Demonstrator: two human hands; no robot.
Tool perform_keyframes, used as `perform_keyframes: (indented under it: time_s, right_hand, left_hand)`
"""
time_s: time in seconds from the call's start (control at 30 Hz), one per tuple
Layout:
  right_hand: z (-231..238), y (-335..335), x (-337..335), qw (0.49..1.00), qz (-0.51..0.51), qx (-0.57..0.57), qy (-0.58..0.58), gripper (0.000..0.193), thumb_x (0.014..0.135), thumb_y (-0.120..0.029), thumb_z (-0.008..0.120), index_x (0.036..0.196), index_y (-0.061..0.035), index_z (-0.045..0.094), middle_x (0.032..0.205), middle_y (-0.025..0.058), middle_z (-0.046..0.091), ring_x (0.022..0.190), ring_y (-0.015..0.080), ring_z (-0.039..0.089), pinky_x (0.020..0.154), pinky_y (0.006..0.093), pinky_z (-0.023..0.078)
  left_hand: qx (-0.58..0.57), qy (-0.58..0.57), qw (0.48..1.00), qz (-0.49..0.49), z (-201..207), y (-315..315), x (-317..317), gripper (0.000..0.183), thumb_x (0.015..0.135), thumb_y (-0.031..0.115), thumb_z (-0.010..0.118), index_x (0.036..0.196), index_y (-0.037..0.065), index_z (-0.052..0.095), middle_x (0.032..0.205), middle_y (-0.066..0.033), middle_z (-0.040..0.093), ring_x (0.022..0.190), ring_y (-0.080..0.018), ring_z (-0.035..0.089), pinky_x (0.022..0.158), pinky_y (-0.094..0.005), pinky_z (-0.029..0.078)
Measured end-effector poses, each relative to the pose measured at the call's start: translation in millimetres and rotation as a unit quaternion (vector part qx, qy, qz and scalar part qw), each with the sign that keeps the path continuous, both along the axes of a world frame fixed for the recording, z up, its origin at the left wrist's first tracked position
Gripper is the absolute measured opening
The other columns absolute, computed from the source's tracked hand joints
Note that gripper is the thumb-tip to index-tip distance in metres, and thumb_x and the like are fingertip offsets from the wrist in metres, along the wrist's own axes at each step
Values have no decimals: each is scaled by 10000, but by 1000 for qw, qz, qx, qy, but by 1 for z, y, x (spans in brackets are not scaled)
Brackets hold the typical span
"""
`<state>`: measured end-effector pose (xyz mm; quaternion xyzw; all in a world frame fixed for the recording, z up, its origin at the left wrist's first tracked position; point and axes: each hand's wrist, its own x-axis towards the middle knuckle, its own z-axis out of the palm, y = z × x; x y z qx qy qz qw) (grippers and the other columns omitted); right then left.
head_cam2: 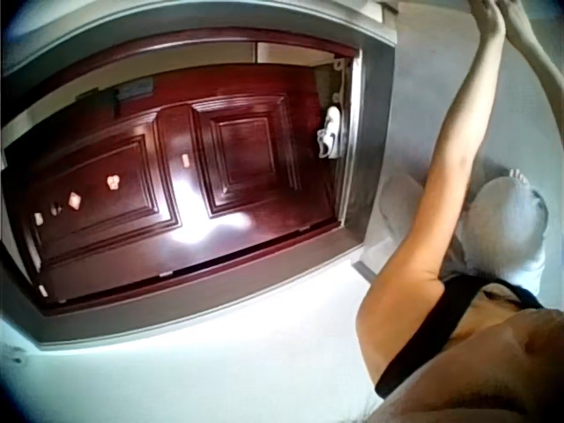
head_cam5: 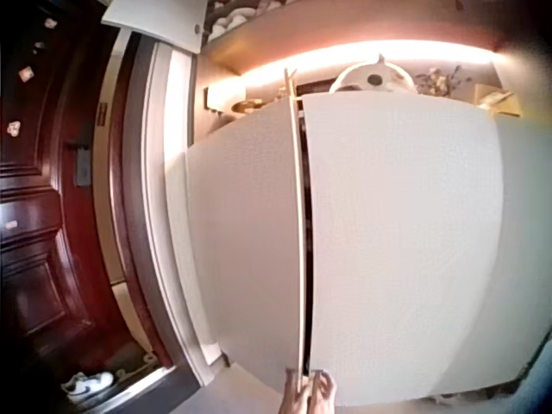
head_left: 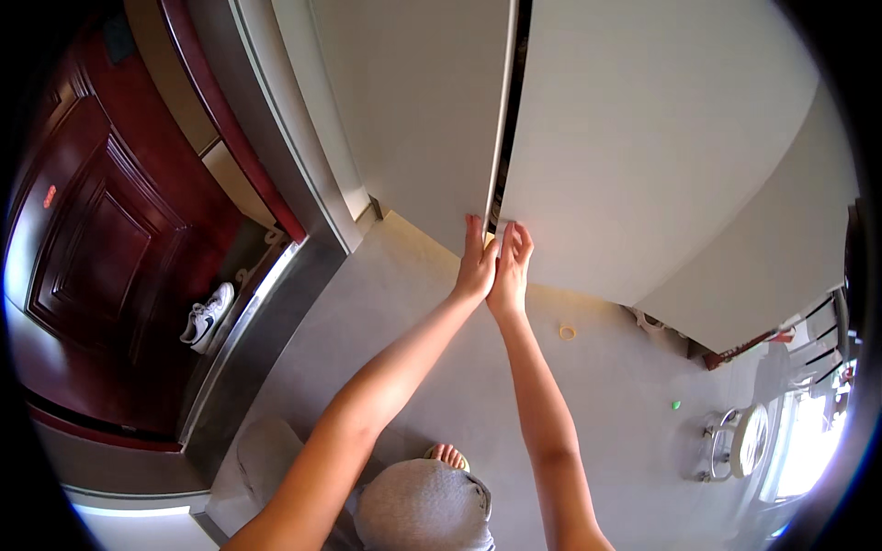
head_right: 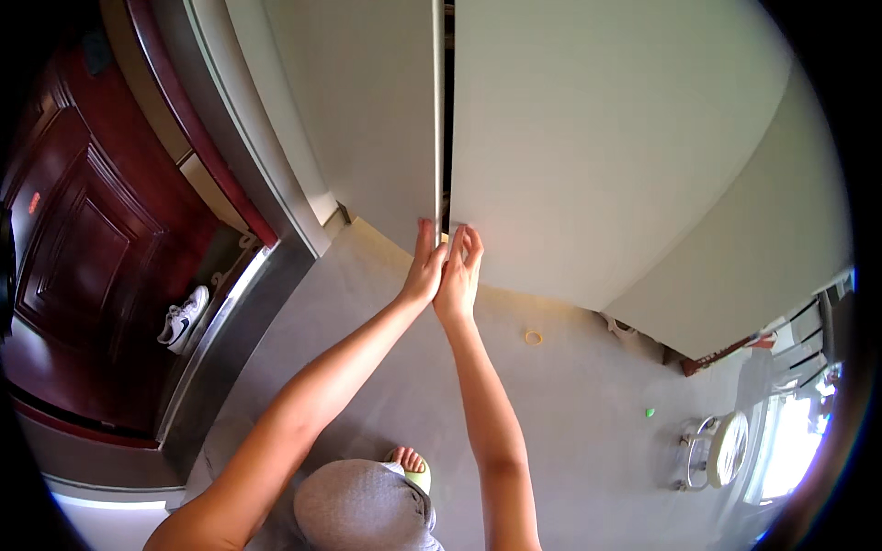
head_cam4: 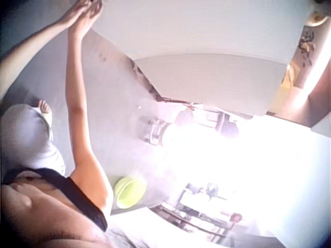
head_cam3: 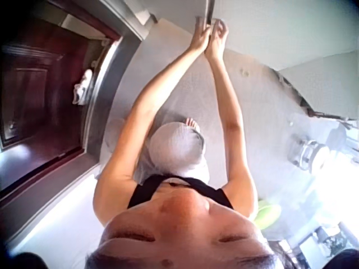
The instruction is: The person cleans a pair of clogs using a cloth, then places them into a shoe cabinet and wipes a section of the floor.
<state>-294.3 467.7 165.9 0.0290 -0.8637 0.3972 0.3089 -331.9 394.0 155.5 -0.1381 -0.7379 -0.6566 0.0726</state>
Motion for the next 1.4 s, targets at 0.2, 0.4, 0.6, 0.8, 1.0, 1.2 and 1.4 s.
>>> perform_keyframes:
  time_s: [0.2, 0.4, 0.6, 0.8, 1.0, 1.2, 1.4]
  right_hand:
    - [-4, 23, -52, 999, -9, 3, -47, 583, 959, -182, 552, 1486, -54, 339, 1483, 158, 301, 1338, 372, 350, 1080, 423, 391]
    - [3, 36, -67, 999, 32, -31, -14, 400, 936, -180, 568, 1315, -56, 556, 1414, 122, 408, 1241, 335, 430, 1025, 444, 408]
    - [-5, 49, -52, 998, 39, -45, -10, 293, 907, -102, 578, 1182, -16, 634, 1366, 146, 497, 1237, 356, 467, 968, 428, 466]
    - [-15, 38, -42, 995, 51, -88, 13, 274, 906, -73, 563, 1162, -14, 639, 1296, 163, 554, 1165, 347, 538, 915, 408, 494]
    - [-42, -50, -17, 987, 140, -64, -54, 142, 842, -60, 612, 969, 1, 631, 1087, 142, 630, 874, 330, 649, 704, 407, 543]
    - [-61, -246, 21, 864, 477, -6, -162, 160, 855, -85, 606, 999, -23, 642, 1142, 183, 611, 864, 374, 654, 724, 464, 551]
    - [-32, -340, 87, 739, 656, 93, -123, 372, 858, -77, 605, 1226, -86, 557, 1098, 142, 594, 920, 348, 650, 772, 446, 552]
  left_hand:
    - [19, -1, 999, -45, -1, 25, -43, 696, 1050, 374, 356, 1533, -18, 43, 1605, -237, -70, 1492, -338, -115, 1210, -432, 46]
    - [-20, -23, 1000, 8, 3, 45, -69, 751, 1042, 439, 343, 1534, -6, -9, 1593, -253, -122, 1490, -352, -106, 1206, -444, 80]
    - [13, -28, 997, -64, 10, 43, -53, 707, 1056, 355, 352, 1538, 9, -31, 1605, -181, -165, 1484, -287, -178, 1210, -418, 37]
    - [42, -49, 997, -44, 6, 32, -31, 592, 1054, 323, 388, 1515, 4, 198, 1551, -208, 232, 1450, -287, 218, 1166, -384, 219]
    - [-23, -70, 996, 49, -8, -66, 1, 394, 1039, 296, 469, 1271, -9, 560, 1230, -152, 604, 1139, -224, 584, 965, -349, 455]
    - [-206, -104, 956, 182, -29, -307, 109, 282, 1010, 209, 509, 1165, 13, 641, 1066, -138, 693, 979, -246, 663, 847, -330, 509]
    - [-302, -242, 884, 262, 37, -450, 249, 321, 976, 238, 570, 1182, -2, 628, 1015, -104, 709, 901, -169, 664, 809, -314, 518]
